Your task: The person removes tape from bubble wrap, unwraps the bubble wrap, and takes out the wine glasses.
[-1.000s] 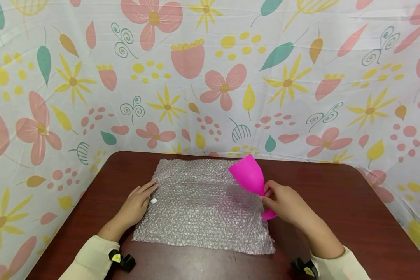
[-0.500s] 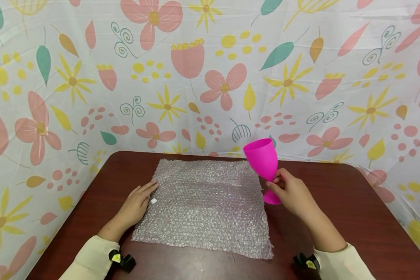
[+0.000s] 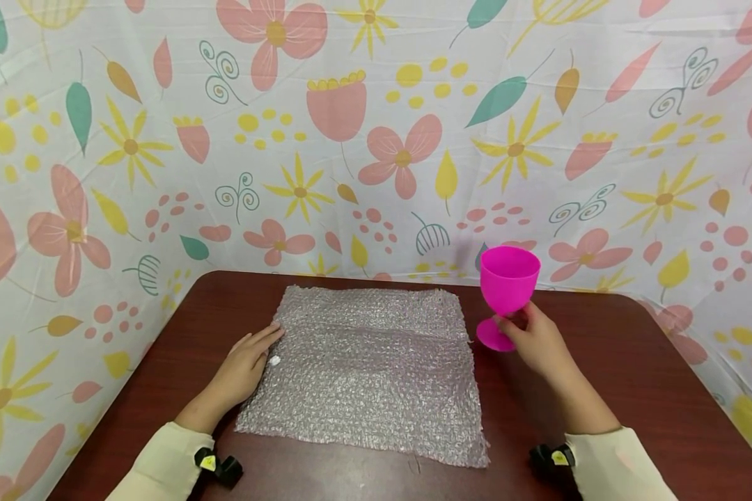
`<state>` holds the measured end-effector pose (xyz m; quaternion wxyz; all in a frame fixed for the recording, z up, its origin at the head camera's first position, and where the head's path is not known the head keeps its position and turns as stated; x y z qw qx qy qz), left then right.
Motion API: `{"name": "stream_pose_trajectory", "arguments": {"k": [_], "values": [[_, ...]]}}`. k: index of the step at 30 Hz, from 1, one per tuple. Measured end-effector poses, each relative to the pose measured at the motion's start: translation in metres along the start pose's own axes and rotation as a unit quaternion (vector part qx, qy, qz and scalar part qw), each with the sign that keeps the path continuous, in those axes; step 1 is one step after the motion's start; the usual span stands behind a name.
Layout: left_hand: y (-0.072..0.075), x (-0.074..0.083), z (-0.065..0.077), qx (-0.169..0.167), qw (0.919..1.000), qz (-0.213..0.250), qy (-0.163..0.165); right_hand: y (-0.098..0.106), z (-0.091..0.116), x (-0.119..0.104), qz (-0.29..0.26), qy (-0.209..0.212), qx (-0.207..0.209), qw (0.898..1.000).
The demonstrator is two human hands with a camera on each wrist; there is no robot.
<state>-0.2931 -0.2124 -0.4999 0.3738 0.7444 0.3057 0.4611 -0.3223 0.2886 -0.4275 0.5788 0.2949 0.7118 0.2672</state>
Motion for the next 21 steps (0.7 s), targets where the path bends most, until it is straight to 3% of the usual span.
{"name": "stream_pose_trajectory", "arguments": {"k": [21], "values": [[0.0,-0.001,0.0,0.0,1.0,-0.002,0.0,-0.013,-0.008,0.032,-0.002,-0.04,-0.012,0.999]]}}
Point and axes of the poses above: each hand's wrist, its own z-axis away from the middle knuckle, its own y-axis out of the back of the hand, x = y × z, the point moved 6 cm from there along -z, towards the middle knuckle
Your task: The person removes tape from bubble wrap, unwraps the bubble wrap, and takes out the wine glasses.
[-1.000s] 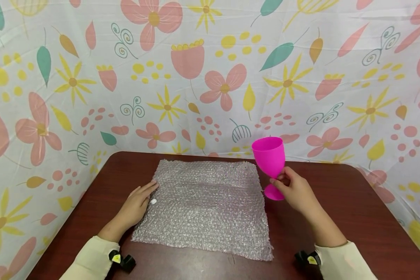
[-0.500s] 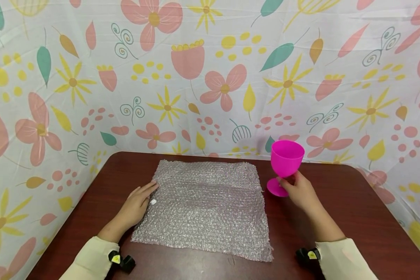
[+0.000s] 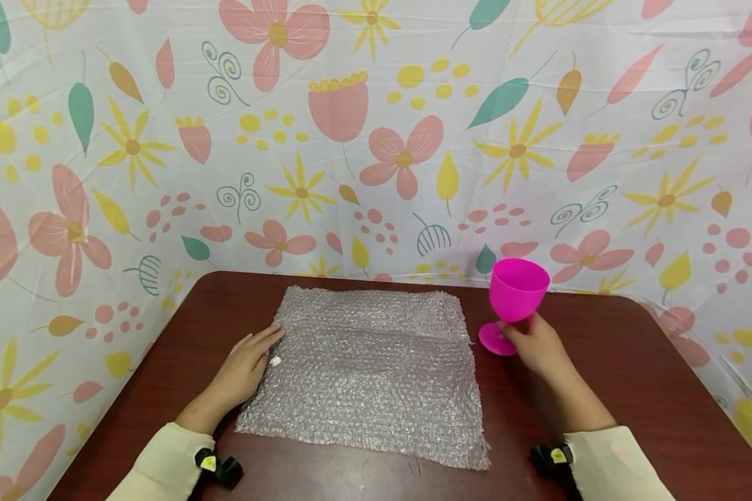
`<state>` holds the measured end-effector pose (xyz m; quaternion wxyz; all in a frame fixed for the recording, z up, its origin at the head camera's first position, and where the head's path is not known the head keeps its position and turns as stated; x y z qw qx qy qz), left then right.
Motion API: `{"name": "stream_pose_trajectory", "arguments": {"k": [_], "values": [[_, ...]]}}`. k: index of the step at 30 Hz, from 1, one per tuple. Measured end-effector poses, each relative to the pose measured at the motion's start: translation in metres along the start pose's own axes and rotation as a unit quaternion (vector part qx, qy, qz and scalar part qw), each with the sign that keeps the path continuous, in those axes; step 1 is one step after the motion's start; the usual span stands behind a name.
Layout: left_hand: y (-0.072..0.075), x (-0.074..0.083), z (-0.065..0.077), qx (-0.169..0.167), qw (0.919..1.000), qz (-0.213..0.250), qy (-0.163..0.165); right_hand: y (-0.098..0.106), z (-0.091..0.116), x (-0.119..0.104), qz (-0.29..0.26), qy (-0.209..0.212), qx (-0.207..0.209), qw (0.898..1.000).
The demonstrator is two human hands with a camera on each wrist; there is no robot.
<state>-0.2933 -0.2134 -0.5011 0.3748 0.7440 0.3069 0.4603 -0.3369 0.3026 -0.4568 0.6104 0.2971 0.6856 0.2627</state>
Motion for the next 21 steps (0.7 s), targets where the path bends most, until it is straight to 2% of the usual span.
{"name": "stream_pose_trajectory", "arguments": {"k": [9,16,21], "values": [[-0.001,-0.002,-0.002,-0.009,0.9998,0.004,0.015,-0.003,-0.001,0.011,-0.017,-0.019,-0.014,1.0],[0.0,-0.002,-0.003,0.002,0.9999,0.01,0.01,-0.004,-0.001,0.013,-0.036,-0.038,-0.029,0.998],[0.001,-0.002,-0.002,0.003,0.9998,0.017,0.011,-0.004,0.0,0.015,-0.031,-0.039,-0.034,0.998]]}}
Point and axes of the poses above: each hand's wrist, its own z-axis away from the middle knuckle, its own y-axis out of the back of the hand, x = y × z, the point moved 6 cm from there along -z, towards the middle knuckle
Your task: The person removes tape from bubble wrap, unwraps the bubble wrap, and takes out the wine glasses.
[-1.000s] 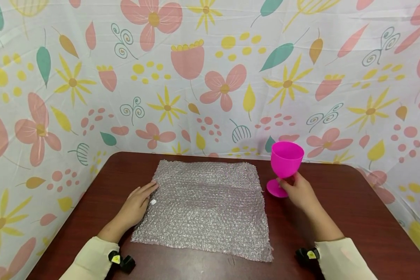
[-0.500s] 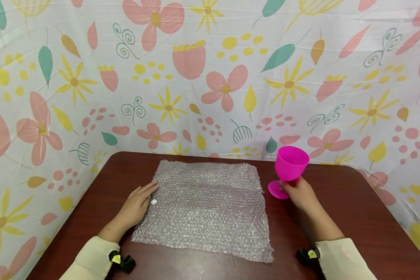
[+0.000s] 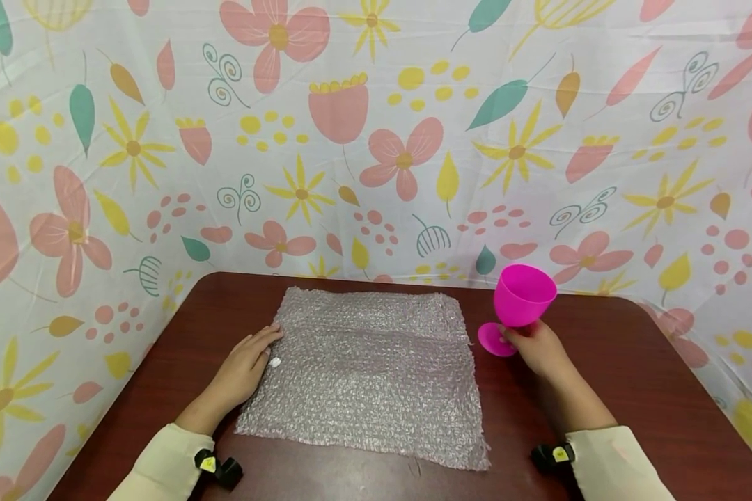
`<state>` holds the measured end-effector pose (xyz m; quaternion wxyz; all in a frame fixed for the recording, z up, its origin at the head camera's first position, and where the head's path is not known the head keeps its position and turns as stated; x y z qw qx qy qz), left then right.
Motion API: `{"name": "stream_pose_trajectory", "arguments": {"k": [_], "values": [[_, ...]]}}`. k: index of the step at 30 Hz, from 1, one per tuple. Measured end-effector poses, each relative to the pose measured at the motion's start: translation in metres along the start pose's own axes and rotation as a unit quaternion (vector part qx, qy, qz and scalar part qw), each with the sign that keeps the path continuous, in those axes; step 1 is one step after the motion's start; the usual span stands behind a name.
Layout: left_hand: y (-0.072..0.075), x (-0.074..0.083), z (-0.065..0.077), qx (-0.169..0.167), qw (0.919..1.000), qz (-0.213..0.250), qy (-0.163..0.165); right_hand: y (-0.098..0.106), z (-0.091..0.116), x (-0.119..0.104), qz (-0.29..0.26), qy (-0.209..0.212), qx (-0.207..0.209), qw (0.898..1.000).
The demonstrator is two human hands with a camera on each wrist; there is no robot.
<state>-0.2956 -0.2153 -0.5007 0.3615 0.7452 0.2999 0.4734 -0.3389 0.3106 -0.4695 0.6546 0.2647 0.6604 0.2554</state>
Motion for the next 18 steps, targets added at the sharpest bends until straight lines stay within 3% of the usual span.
{"name": "stream_pose_trajectory", "arguments": {"k": [9,14,18], "values": [[-0.0009,-0.0023,0.0,0.009,0.9999,0.011,0.007,-0.0004,-0.0004,-0.0003,-0.003,0.007,0.015,1.0],[-0.0013,-0.0055,0.0008,0.006,0.9989,0.035,0.031,-0.0018,0.0002,0.0002,-0.01,0.012,-0.008,1.0],[0.0039,-0.007,0.001,0.036,0.9965,0.06,0.046,-0.0035,0.001,0.0017,0.005,0.01,-0.033,0.999]]}}
Point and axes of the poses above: each hand's wrist, its own z-axis away from the middle knuckle, its own y-axis out of the back of the hand, x = y × z, the point moved 6 cm from there along -z, towards the middle knuckle
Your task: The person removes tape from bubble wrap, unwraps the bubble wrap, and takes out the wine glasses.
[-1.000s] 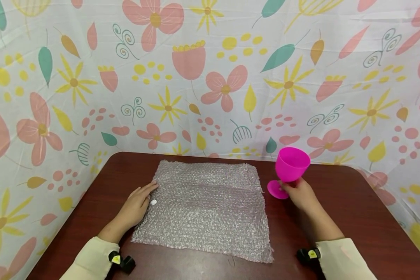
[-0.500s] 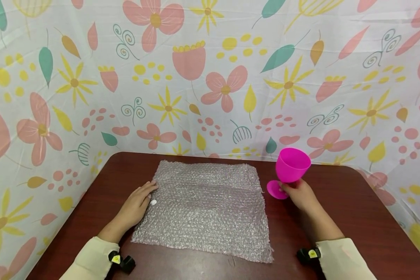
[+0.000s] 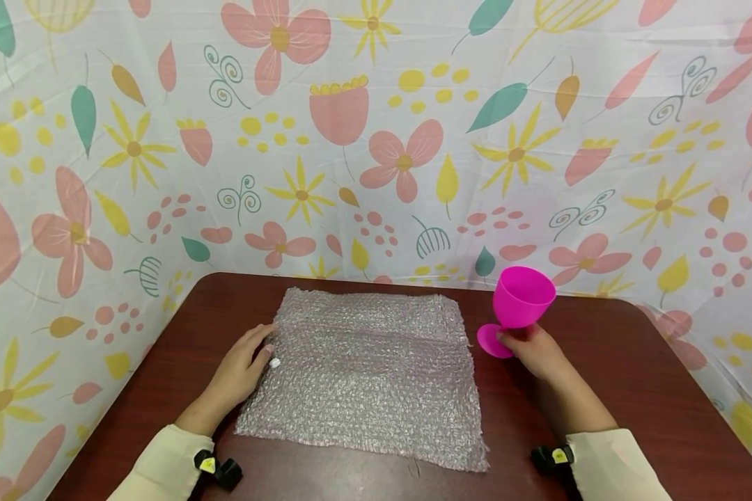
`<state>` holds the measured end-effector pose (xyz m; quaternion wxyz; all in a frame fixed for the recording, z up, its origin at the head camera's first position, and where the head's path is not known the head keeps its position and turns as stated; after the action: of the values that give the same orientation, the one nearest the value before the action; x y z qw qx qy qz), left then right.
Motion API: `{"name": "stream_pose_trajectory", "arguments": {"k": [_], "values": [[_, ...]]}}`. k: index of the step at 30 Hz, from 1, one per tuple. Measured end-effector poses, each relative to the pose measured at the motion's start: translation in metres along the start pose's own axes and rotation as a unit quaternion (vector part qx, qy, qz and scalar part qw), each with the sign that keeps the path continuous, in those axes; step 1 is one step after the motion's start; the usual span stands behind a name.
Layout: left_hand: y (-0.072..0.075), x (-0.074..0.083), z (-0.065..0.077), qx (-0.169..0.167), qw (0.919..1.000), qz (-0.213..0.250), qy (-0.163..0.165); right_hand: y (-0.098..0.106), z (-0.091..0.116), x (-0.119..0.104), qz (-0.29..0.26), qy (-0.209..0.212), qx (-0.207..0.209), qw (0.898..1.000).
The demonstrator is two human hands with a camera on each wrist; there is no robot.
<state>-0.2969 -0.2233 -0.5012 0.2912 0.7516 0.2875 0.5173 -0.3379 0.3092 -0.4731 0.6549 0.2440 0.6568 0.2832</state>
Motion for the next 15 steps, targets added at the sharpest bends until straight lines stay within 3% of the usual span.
{"name": "stream_pose_trajectory", "arguments": {"k": [4,8,12,15], "values": [[0.011,0.002,-0.001,0.068,0.9974,0.024,-0.004,0.0,0.002,-0.001,0.074,-0.012,-0.027,0.997],[0.021,0.007,0.0,0.124,0.9913,0.043,-0.011,-0.001,0.013,-0.011,0.142,-0.036,-0.077,0.986],[0.024,0.018,0.0,0.139,0.9881,0.066,-0.005,-0.005,0.026,-0.034,0.144,-0.019,-0.104,0.984],[0.022,0.034,0.0,0.116,0.9911,0.066,-0.004,-0.009,0.03,-0.054,0.144,0.021,-0.092,0.985]]}}
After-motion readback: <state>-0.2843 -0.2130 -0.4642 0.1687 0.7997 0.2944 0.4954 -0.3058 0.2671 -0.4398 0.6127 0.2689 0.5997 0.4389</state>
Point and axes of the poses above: each hand's wrist, its own z-axis away from the middle knuckle, its own y-axis out of the back of the hand, x = y × z, the point moved 6 cm from there along -z, towards the middle knuckle
